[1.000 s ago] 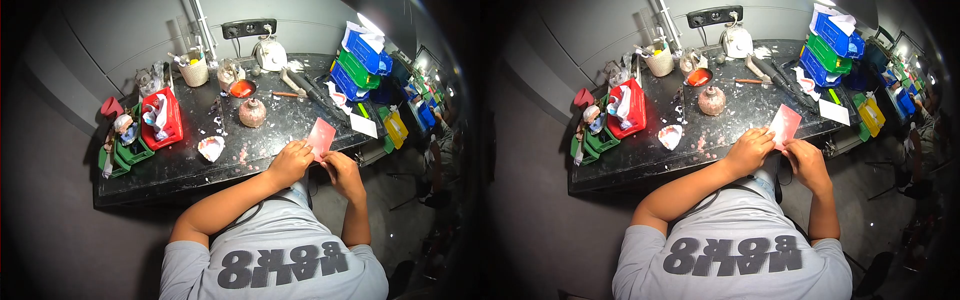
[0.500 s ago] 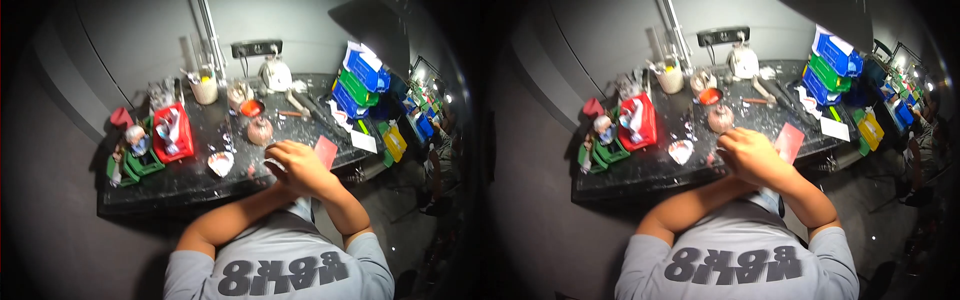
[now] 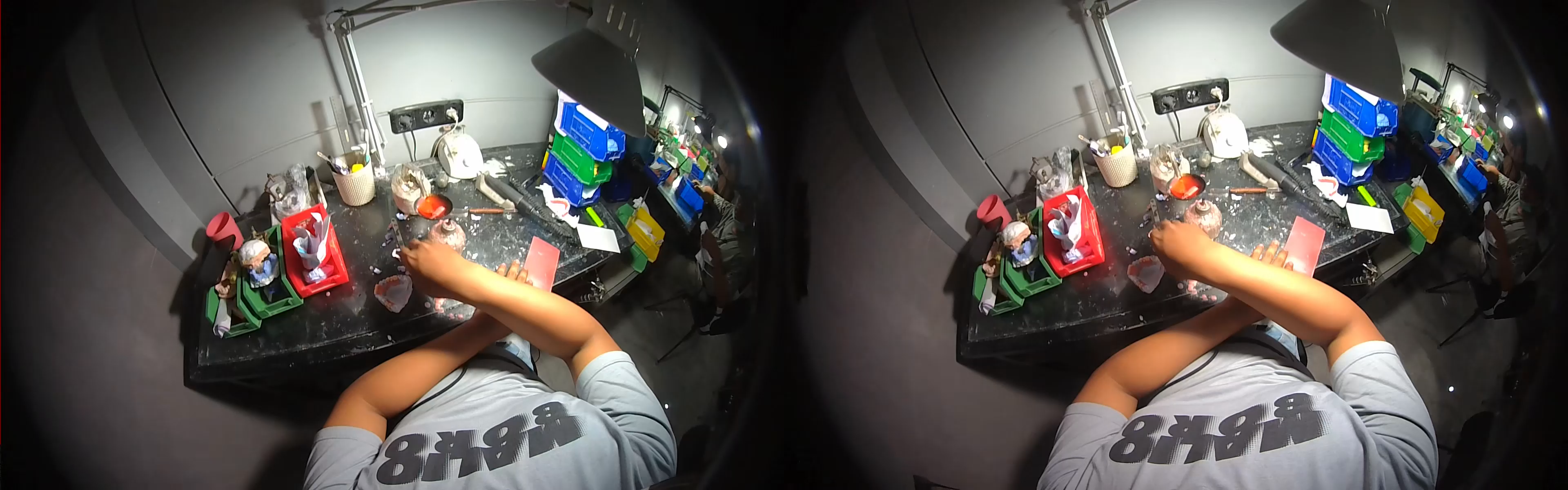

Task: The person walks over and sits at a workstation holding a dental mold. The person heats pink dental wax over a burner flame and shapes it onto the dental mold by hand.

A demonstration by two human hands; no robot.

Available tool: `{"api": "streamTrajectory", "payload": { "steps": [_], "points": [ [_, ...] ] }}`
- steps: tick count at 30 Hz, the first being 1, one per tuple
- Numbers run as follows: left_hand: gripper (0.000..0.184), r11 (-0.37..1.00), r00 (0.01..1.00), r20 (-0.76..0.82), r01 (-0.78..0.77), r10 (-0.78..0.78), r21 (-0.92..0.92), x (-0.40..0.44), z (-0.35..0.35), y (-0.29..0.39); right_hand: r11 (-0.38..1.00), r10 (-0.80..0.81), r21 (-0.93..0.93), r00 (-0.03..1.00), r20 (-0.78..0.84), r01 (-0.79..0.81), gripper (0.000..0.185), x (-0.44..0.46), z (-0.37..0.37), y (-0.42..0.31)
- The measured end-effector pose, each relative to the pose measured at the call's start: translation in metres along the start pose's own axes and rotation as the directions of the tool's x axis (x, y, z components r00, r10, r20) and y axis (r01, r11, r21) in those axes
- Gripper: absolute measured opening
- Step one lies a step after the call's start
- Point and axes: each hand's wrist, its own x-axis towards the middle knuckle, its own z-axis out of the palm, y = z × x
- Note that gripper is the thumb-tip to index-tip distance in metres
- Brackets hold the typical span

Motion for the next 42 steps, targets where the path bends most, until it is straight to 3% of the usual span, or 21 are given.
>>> {"api": "streamTrajectory", "payload": {
  "steps": [1,3,5,6,7,9,11,13,15,16,21,23,25,29,31,32,36,40,42],
  "points": [
    [0.056,1.000,0.998,0.063,-0.011,0.011,-0.011,0.008,-0.015,0.000,1.000,0.006,-0.010,1.000,-0.006,-0.006,0.021,-0.008,-0.016,0.002],
    [0.052,0.999,0.999,0.024,-0.034,0.035,-0.022,0.018,-0.038,0.004,0.911,-0.136,0.405,0.984,0.118,0.077,0.028,-0.035,-0.055,0.005],
    [0.042,0.849,0.933,0.325,0.296,-0.157,-0.439,0.024,-0.046,0.008,0.858,-0.078,0.505,0.948,0.308,-0.094,0.033,-0.055,-0.092,0.019],
    [0.031,0.956,0.945,0.292,0.212,-0.148,-0.202,0.032,-0.063,0.012,0.869,-0.054,0.477,0.935,0.351,-0.129,0.034,-0.062,-0.106,0.035],
    [0.029,0.958,0.969,0.200,0.187,-0.143,-0.220,0.032,-0.042,0.006,0.879,-0.031,0.448,0.919,0.394,-0.163,0.036,-0.069,-0.116,0.051],
    [0.029,0.997,0.999,-0.032,0.037,-0.039,-0.060,0.029,-0.058,0.012,0.744,0.113,0.565,0.900,0.420,-0.357,0.034,-0.081,-0.128,0.080],
    [0.027,0.998,0.990,0.137,-0.005,0.015,-0.070,0.034,-0.072,0.014,0.665,0.345,0.580,0.883,0.320,-0.470,0.027,-0.079,-0.112,0.115],
    [0.026,0.996,0.994,0.094,-0.047,0.055,-0.077,0.036,-0.073,0.015,0.803,0.428,0.420,0.900,0.086,-0.423,0.020,-0.073,-0.076,0.156],
    [0.025,0.995,0.995,0.062,-0.076,0.081,-0.068,0.036,-0.073,0.016,0.853,0.477,0.260,0.878,-0.035,-0.453,0.025,-0.066,-0.045,0.171],
    [0.025,0.994,0.995,0.054,-0.078,0.083,-0.080,0.035,-0.072,0.015,0.838,0.485,0.291,0.875,-0.006,-0.462,0.030,-0.060,-0.028,0.183],
    [0.027,0.993,0.999,0.001,-0.050,0.051,-0.111,0.037,-0.069,0.015,0.863,0.487,0.215,0.866,-0.118,-0.456,0.023,-0.047,-0.002,0.182],
    [0.028,0.996,0.999,0.011,-0.036,0.037,-0.083,0.038,-0.065,0.016,0.869,0.494,0.074,0.869,-0.039,-0.490,0.024,-0.049,-0.007,0.178],
    [0.028,0.999,0.998,0.049,0.033,-0.033,-0.001,0.039,-0.064,0.019,0.870,0.493,0.087,0.864,-0.106,-0.485,0.023,-0.057,-0.017,0.172],
    [0.028,0.993,0.989,0.080,0.122,-0.122,0.005,0.041,-0.063,0.019,0.875,0.468,0.329,0.792,-0.392,-0.354,0.014,-0.078,-0.031,0.184],
    [0.027,0.976,0.982,-0.018,0.189,-0.188,0.104,0.044,-0.063,0.019,0.784,0.533,0.577,0.726,-0.435,-0.229,0.008,-0.094,-0.044,0.185],
    [0.033,0.957,0.968,0.029,0.240,-0.247,0.165,0.040,-0.055,0.018,0.602,0.632,0.771,0.715,-0.300,-0.209,0.010,-0.105,-0.050,0.183],
    [0.046,0.902,0.949,0.109,0.241,-0.296,0.359,0.041,-0.050,0.016,0.377,0.716,0.925,0.649,-0.256,-0.052,0.010,-0.147,-0.071,0.173],
    [0.042,0.949,0.965,-0.024,0.263,-0.263,0.175,0.051,-0.070,0.027,0.260,0.729,0.963,0.669,-0.144,-0.077,0.010,-0.187,-0.078,0.165],
    [0.040,0.969,0.974,-0.012,0.226,-0.226,0.100,0.049,-0.075,0.029,0.143,0.694,0.990,0.713,-0.097,-0.004,0.014,-0.201,-0.075,0.163]
  ]
}}
